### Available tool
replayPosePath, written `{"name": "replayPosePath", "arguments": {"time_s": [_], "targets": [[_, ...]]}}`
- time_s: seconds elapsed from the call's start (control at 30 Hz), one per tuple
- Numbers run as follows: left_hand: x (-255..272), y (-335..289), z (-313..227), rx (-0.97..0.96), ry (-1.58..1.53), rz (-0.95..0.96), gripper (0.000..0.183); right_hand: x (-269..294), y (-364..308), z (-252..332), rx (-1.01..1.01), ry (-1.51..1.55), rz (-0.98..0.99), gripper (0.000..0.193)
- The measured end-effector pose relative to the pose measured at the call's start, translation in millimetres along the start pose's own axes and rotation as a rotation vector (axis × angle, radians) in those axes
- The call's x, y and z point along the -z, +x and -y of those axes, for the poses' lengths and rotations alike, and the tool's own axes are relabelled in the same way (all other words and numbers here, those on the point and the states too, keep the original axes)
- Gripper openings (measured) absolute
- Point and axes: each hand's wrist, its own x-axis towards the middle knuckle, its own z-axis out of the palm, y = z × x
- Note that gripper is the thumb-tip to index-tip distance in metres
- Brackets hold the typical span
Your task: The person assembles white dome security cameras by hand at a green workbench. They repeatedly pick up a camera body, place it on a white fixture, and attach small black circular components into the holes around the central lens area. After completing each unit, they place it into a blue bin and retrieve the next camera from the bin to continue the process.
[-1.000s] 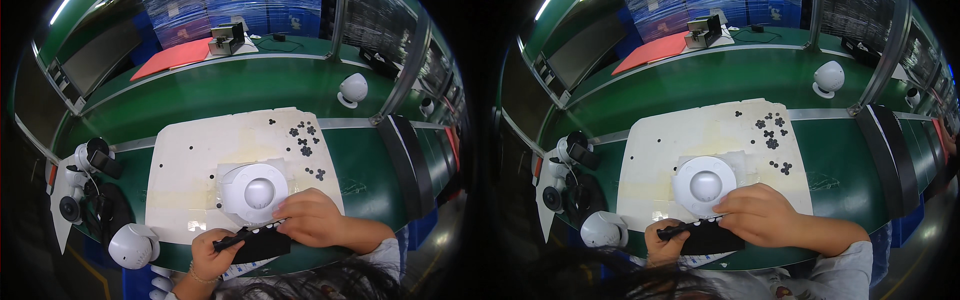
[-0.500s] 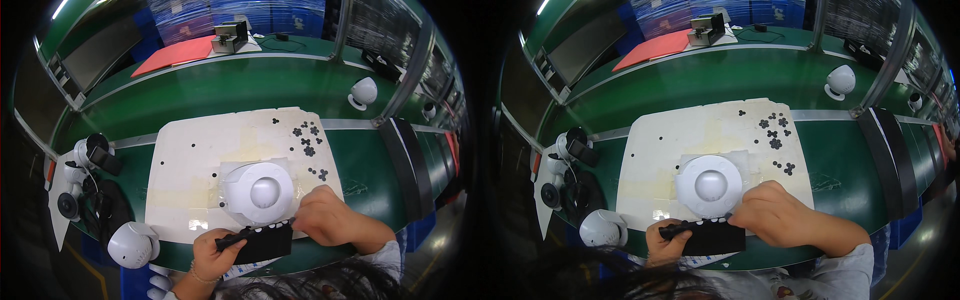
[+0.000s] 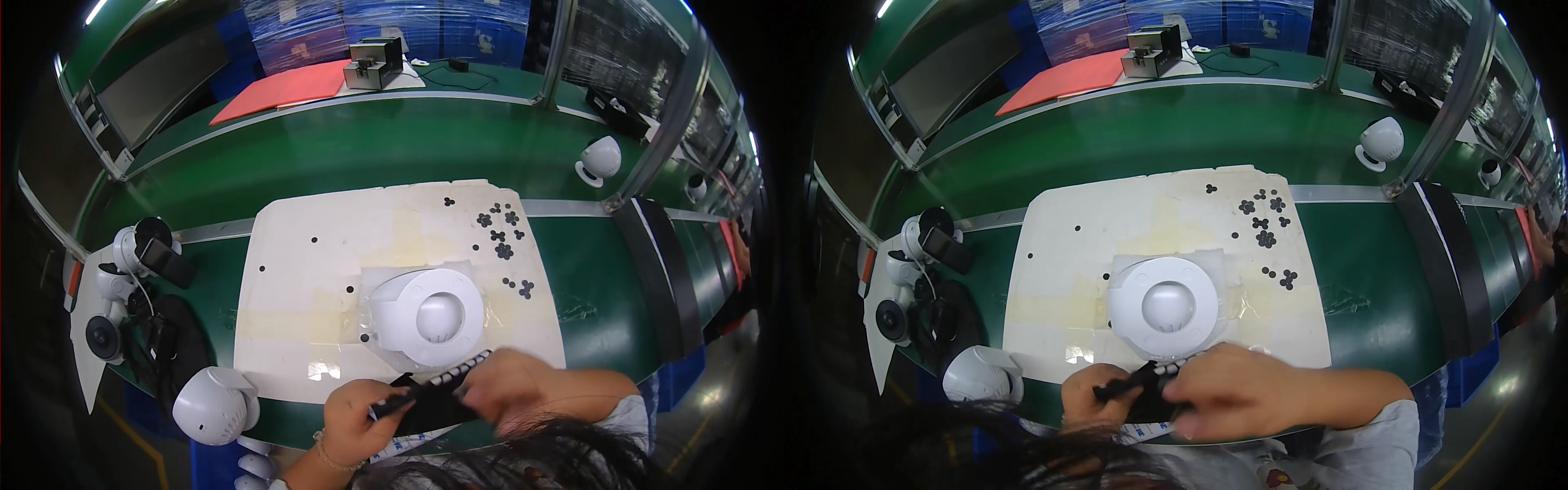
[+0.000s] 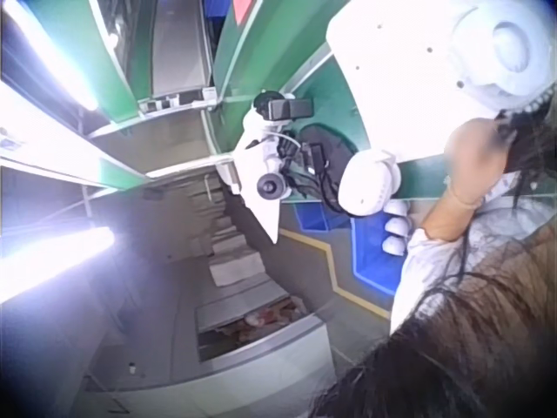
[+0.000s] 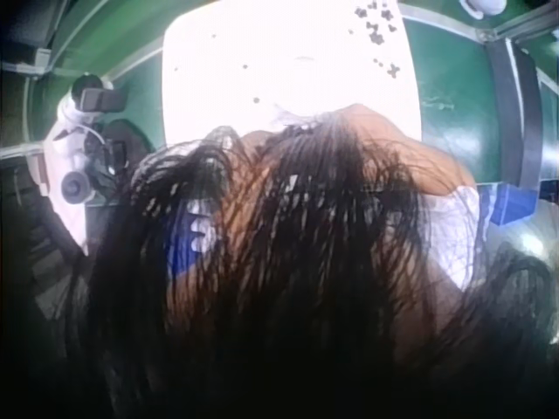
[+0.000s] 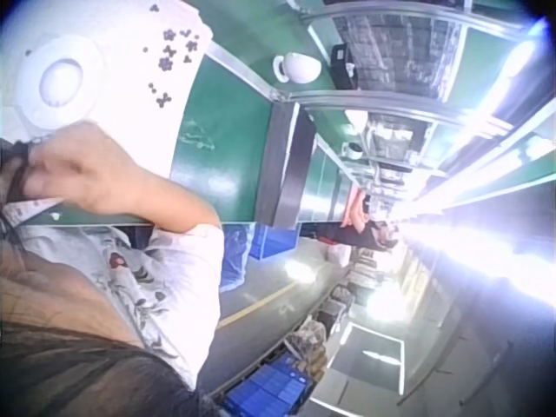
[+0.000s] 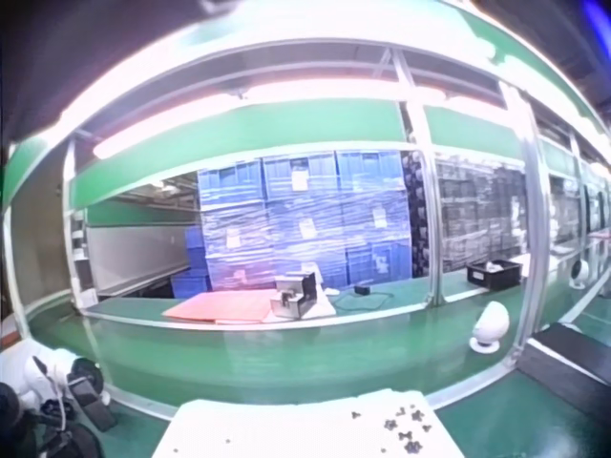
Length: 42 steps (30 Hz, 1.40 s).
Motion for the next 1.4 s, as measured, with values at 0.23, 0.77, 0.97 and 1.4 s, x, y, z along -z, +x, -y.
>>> {"name": "replayPosePath", "arguments": {"time_s": [0.23,0.77,0.97,1.4], "targets": [[-9,7,4,-0.211,0.187,-0.063,0.029,18,41,-36,-0.124,0.102,-0.427,0.058],[-8,5,16,-0.26,0.247,0.01,0.029,20,33,-37,0.203,-0.762,-0.198,0.055],[-8,7,15,-0.268,0.24,0.0,0.032,15,48,-27,0.04,-0.499,-0.289,0.057],[-7,6,18,-0.272,0.232,-0.003,0.035,8,70,-33,-0.167,-0.213,-0.094,0.056]]}}
